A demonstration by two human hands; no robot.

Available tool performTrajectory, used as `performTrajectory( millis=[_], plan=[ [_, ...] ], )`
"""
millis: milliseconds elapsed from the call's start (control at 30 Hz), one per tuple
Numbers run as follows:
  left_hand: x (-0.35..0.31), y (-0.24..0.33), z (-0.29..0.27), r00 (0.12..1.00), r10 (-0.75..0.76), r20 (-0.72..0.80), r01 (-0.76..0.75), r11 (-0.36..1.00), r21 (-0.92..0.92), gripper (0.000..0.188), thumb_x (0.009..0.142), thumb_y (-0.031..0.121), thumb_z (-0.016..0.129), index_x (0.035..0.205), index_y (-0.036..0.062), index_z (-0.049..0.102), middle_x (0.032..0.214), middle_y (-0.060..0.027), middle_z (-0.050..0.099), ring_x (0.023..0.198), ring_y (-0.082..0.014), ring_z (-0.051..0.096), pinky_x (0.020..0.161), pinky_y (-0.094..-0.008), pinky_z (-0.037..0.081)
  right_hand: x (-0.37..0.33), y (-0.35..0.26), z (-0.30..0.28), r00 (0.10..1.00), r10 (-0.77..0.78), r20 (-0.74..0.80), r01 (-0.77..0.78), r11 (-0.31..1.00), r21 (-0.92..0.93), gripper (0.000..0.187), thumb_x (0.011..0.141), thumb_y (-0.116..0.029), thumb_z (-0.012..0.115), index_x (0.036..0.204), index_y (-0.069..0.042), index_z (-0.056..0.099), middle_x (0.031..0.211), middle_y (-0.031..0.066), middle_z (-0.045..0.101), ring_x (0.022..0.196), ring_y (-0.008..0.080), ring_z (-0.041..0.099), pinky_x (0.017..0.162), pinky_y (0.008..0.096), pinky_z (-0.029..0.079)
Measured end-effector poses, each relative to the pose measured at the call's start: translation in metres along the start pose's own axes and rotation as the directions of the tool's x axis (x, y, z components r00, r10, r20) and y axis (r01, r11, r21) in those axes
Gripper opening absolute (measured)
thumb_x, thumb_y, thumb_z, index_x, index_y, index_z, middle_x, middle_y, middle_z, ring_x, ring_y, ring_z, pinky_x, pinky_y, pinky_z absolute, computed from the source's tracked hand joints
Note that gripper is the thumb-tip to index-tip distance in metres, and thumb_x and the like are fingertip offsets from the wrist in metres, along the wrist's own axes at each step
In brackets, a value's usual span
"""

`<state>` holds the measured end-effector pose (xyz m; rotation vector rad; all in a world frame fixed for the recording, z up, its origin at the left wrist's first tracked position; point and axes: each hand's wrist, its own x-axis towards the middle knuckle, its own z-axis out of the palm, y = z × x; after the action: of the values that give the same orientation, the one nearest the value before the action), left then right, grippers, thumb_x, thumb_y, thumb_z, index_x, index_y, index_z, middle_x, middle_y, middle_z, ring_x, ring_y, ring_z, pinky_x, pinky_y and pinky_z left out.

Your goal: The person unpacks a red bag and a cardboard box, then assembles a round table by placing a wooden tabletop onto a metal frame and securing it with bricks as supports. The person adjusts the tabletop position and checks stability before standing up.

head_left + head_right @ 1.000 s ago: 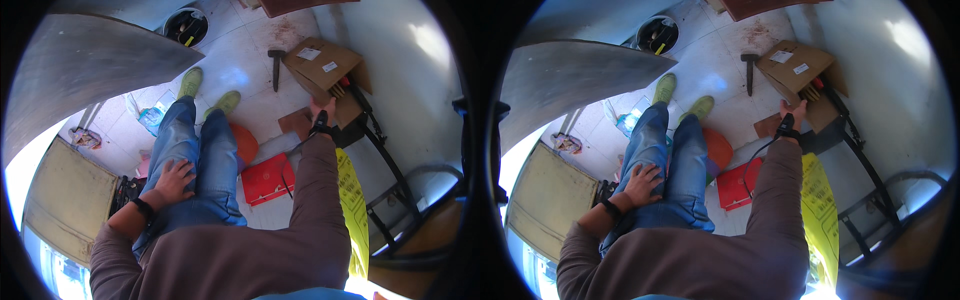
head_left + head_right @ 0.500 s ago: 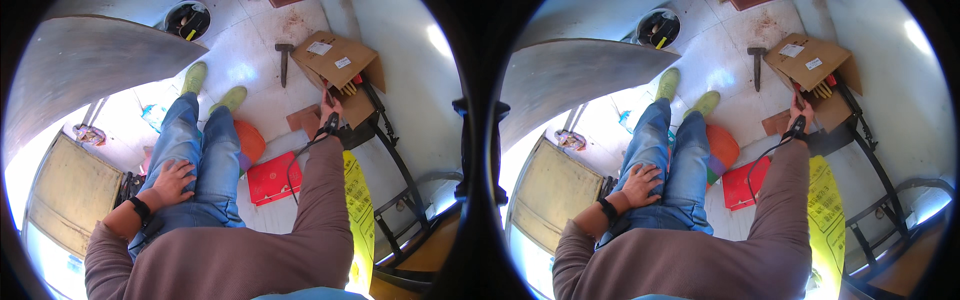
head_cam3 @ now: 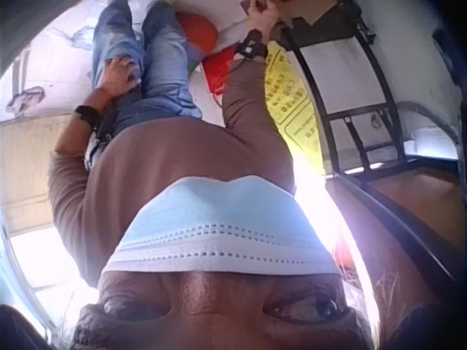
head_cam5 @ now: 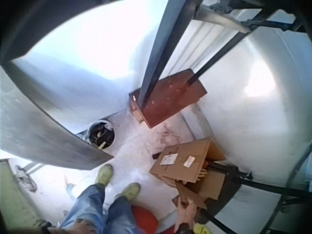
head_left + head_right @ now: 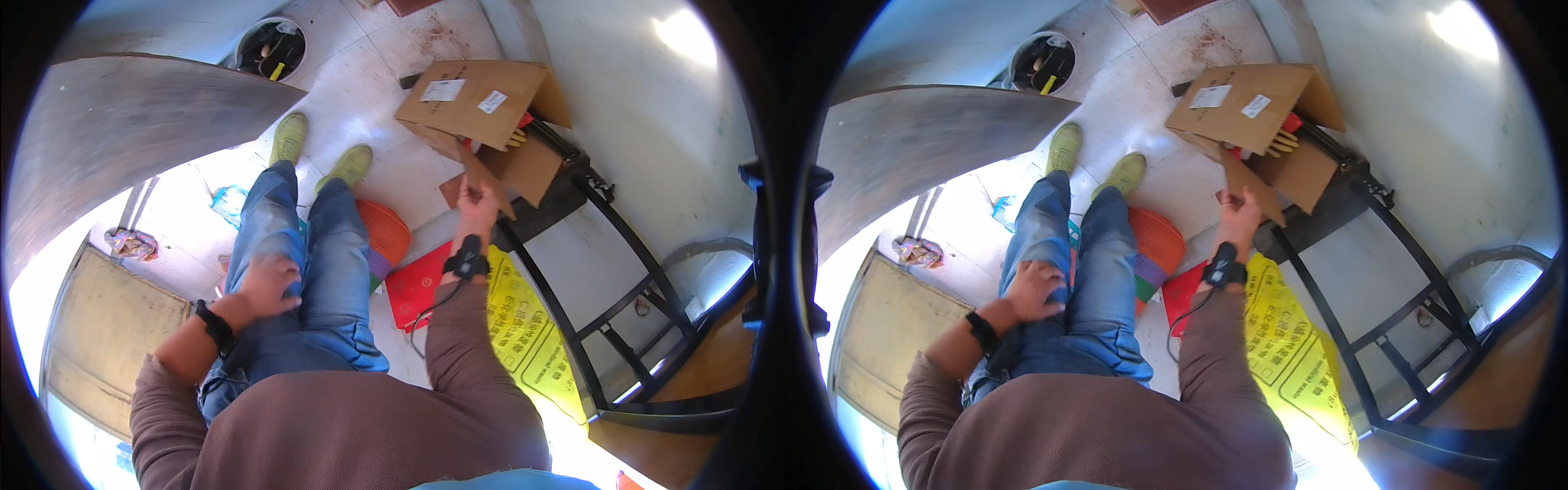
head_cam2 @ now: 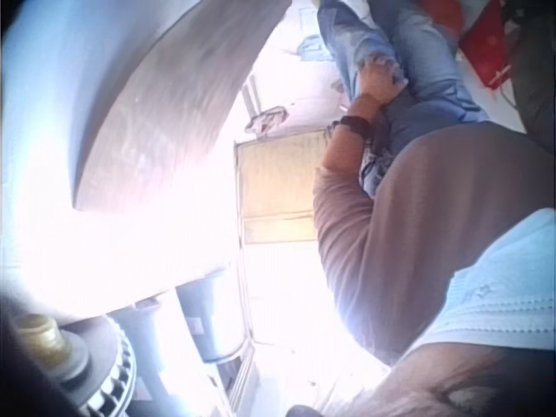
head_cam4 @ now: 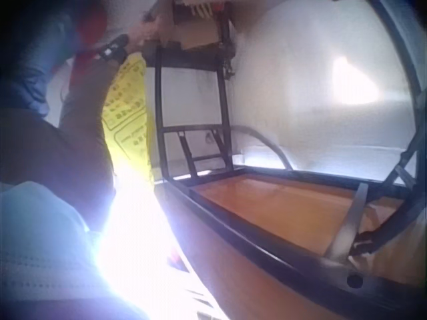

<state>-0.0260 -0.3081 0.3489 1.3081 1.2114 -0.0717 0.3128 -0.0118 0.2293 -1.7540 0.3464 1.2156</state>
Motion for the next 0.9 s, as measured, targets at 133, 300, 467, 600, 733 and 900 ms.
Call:
performTrajectory(
  millis=[133, 300, 467, 600, 733, 900],
  plan=[
    [0.112, 0.008, -0.044, 0.995, -0.078, -0.063, 0.054, 0.946, -0.318, 0.063, 0.084, 0.048, 0.063, 0.126, 0.0032, 0.053, 0.119, -0.0206, 0.058, 0.109, -0.0386, 0.057, 0.091, -0.0431, 0.049, -0.026, 0.056, -0.05, 0.991, -0.032, -0.131, 0.018, 0.994, -0.108, 0.014, 0.087, -0.002, 0.058, 0.1, 0.002, 0.058, 0.09, 0.0143, 0.06, 0.085, 0.0308, 0.06, 0.08, 0.0486, 0.058],
    [0.261, 0.088, -0.089, 0.784, 0.025, -0.62, -0.193, 0.96, -0.205, 0.09, 0.081, 0.05, 0.069, 0.144, 0.0005, 0.028, 0.129, -0.0272, 0.046, 0.118, -0.0429, 0.05, 0.099, -0.0427, 0.043, -0.055, 0.134, -0.112, 0.986, 0.163, 0.041, -0.16, 0.984, -0.08, 0.027, 0.087, -0.002, 0.058, 0.113, -0.006, 0.056, 0.103, 0.0115, 0.064, 0.089, 0.0291, 0.065, 0.071, 0.0426, 0.056],
    [0.297, 0.089, -0.086, 0.859, -0.248, -0.448, 0.244, 0.967, -0.067, 0.07, 0.077, 0.03, 0.07, 0.132, -0.0012, 0.04, 0.123, -0.0232, 0.054, 0.108, -0.0374, 0.059, 0.087, -0.0445, 0.051, -0.073, 0.148, -0.136, 0.942, 0.325, 0.09, -0.295, 0.923, -0.248, 0.021, 0.09, -0.012, 0.062, 0.11, -0.008, 0.059, 0.096, 0.0096, 0.066, 0.084, 0.0265, 0.067, 0.07, 0.0422, 0.057],
    [0.291, 0.055, -0.077, 0.848, -0.237, -0.474, 0.201, 0.971, -0.126, 0.042, 0.079, 0.023, 0.063, 0.112, -0.0002, 0.055, 0.104, -0.0196, 0.064, 0.094, -0.0391, 0.064, 0.082, -0.0446, 0.053, -0.075, 0.077, -0.145, 0.806, 0.584, 0.092, -0.293, 0.53, -0.796, 0.017, 0.091, -0.023, 0.064, 0.1, -0.008, 0.062, 0.084, 0.0094, 0.067, 0.074, 0.0173, 0.068, 0.058, 0.03, 0.055],
    [0.275, 0.036, -0.081, 0.83, -0.223, -0.512, 0.199, 0.975, -0.102, 0.03, 0.082, 0.028, 0.062, 0.098, 0.0019, 0.063, 0.096, -0.0201, 0.065, 0.088, -0.0388, 0.064, 0.078, -0.0462, 0.052, -0.001, -0.01, -0.147, 0.905, -0.282, 0.317, 0.391, 0.264, -0.882, 0.019, 0.084, -0.016, 0.069, 0.098, -0.004, 0.064, 0.084, 0.0078, 0.067, 0.067, 0.016, 0.063, 0.054, 0.0252, 0.049],
    [0.247, 0.036, -0.065, 0.849, -0.348, -0.398, 0.341, 0.936, -0.092, 0.037, 0.085, 0.037, 0.06, 0.09, 0.0015, 0.07, 0.096, -0.0217, 0.067, 0.088, -0.0368, 0.067, 0.079, -0.0453, 0.054, 0.1, -0.055, -0.134, 0.913, -0.251, 0.323, 0.366, 0.149, -0.919, 0.046, 0.078, -0.018, 0.078, 0.114, 0.004, 0.059, 0.105, 0.0107, 0.065, 0.089, 0.0237, 0.064, 0.078, 0.0339, 0.051]
  ],
)
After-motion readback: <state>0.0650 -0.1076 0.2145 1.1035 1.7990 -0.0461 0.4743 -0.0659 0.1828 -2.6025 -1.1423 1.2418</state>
